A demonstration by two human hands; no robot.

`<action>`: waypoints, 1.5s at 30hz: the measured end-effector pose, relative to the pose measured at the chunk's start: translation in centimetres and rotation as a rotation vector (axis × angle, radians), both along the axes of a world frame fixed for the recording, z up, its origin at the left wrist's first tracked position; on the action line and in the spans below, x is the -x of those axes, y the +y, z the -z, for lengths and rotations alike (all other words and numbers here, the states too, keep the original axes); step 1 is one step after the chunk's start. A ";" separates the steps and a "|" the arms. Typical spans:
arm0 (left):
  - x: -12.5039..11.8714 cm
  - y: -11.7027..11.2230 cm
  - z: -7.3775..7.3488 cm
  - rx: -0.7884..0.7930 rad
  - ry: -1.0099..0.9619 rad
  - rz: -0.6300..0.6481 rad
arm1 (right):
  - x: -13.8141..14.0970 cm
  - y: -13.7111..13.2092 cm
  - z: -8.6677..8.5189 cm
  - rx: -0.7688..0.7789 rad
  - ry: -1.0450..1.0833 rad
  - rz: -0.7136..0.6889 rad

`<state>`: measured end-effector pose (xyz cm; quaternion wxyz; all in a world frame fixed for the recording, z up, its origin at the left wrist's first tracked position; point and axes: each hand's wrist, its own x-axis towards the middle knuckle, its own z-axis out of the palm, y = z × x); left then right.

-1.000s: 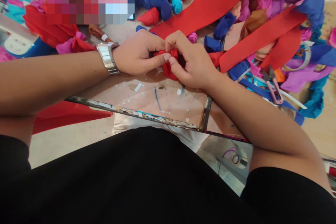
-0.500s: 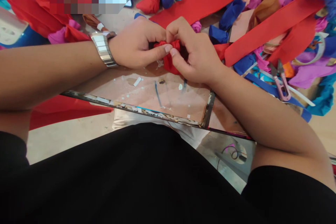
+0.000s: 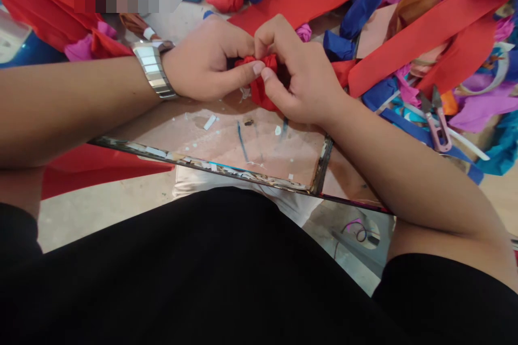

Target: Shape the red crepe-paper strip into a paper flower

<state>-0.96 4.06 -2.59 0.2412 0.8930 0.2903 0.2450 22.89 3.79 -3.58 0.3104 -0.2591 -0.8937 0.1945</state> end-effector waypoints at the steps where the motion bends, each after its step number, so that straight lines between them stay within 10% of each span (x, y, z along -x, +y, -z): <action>1: 0.0 0.0 0.0 0.000 0.000 -0.004 | 0.0 0.0 0.0 0.003 -0.006 0.008; 11: 0.1 0.0 0.1 -0.010 -0.002 0.001 | -0.3 -0.3 -0.1 0.156 -0.032 0.094; 45: -0.3 0.5 0.6 0.223 -0.324 -0.001 | 0.0 -1.1 -0.5 -0.056 0.107 0.274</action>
